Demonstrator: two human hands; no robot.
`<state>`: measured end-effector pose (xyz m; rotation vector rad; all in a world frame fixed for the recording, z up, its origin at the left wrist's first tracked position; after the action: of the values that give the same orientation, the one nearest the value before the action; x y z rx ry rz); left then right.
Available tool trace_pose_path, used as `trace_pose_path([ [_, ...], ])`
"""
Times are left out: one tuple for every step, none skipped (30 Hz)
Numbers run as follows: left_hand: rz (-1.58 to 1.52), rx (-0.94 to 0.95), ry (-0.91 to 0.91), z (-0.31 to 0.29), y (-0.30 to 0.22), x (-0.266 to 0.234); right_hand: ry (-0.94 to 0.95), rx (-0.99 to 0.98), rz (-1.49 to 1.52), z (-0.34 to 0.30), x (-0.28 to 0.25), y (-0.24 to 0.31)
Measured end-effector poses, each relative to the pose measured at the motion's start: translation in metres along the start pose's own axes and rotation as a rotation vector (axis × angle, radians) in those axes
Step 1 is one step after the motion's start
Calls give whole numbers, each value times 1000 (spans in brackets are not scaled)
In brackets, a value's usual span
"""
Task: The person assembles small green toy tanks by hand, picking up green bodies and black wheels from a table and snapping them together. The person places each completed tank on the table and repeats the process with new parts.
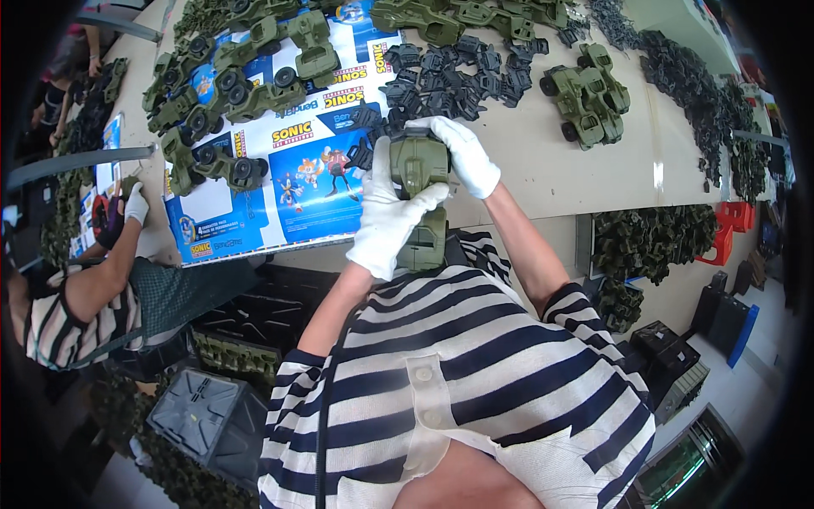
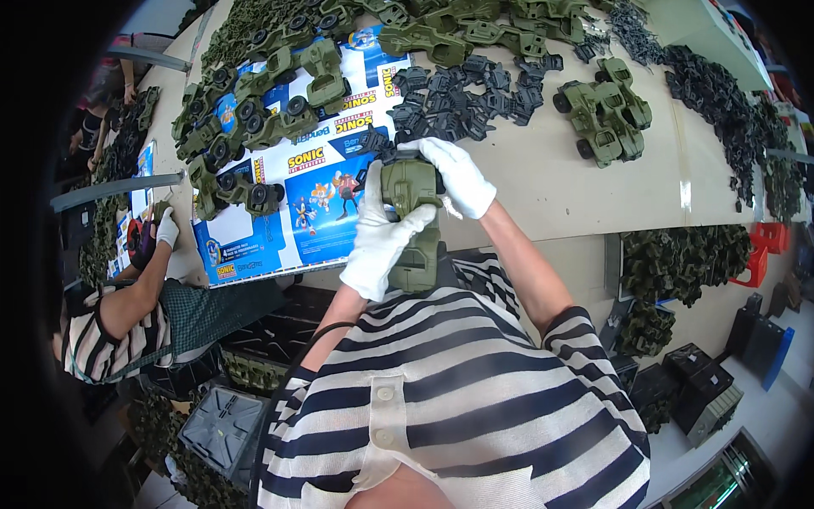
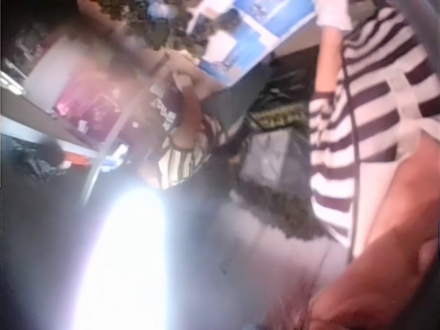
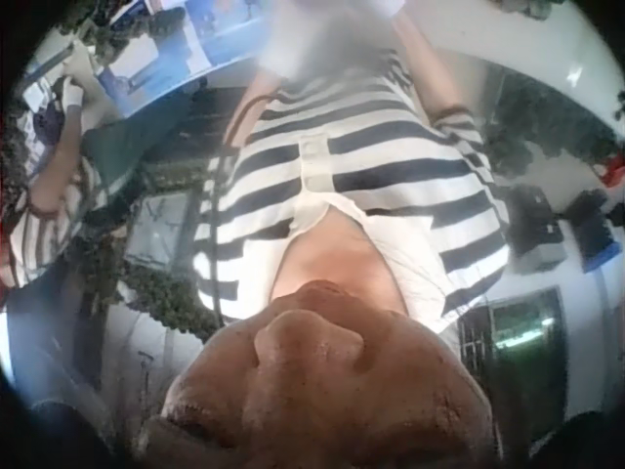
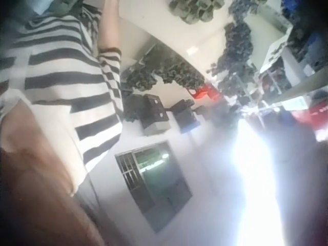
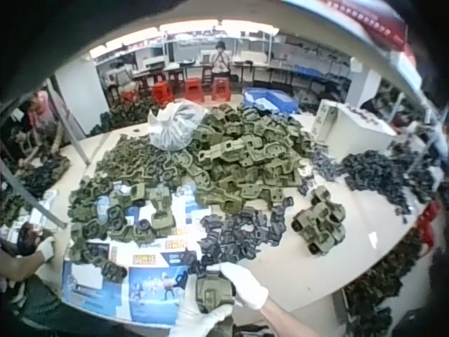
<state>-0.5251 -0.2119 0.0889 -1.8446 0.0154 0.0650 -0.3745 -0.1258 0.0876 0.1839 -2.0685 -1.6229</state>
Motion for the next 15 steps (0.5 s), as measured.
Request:
trace_pose_path([
  [44, 74, -28, 2, 27, -6, -3, 19, 73, -2, 3, -4],
  [4, 151, -5, 9, 28, -14, -6, 38, 146, -4, 6, -7],
  [-62, 178, 40, 12, 28, -15, -9, 57, 218, -5, 9, -9],
  [-133, 204, 89, 15, 23, -17, -8, 29, 186, -3, 9, -10],
  [-204, 227, 140, 18, 17, -17, -24, -55, 95, -2, 8, -13],
  [-238, 274, 149, 25, 23, -14, -41, -138, 3, -1, 6, -16],
  [-274, 321, 151, 30, 28, -11, -53, -217, -90, -1, 4, -17],
  [-294, 341, 132, 33, 32, -9, -28, -252, -210, -2, 3, -17],
  [-292, 337, 135, 35, 36, -10, -2, -287, -330, -3, 3, -15],
  [-287, 337, 137, 37, 34, -13, 26, -325, -449, -3, 3, -13],
  [-281, 336, 138, 38, 32, -14, -19, -345, -473, -6, 7, -12],
  [-275, 364, 151, 40, 29, -14, -64, -366, -497, -13, 15, -10],
  [-271, 387, 167, 41, 26, -15, -112, -382, -520, -17, 22, -8],
  [-266, 409, 183, 41, 24, -15, -105, -493, -463, -17, 27, 1],
  [-257, 382, 168, 44, 28, -16, -151, -488, -489, -17, 29, -1],
])
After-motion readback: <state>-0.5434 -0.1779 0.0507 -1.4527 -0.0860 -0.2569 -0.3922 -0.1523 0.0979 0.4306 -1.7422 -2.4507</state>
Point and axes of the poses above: each hand's wrist, its own z-axis towards the middle knuckle, its own x-axis out of the palm, y = z × x, the point moved 1 cm from there along z, towards the middle knuckle, and after that the axes turned 11 degrees about z, right-handed, at the moved point
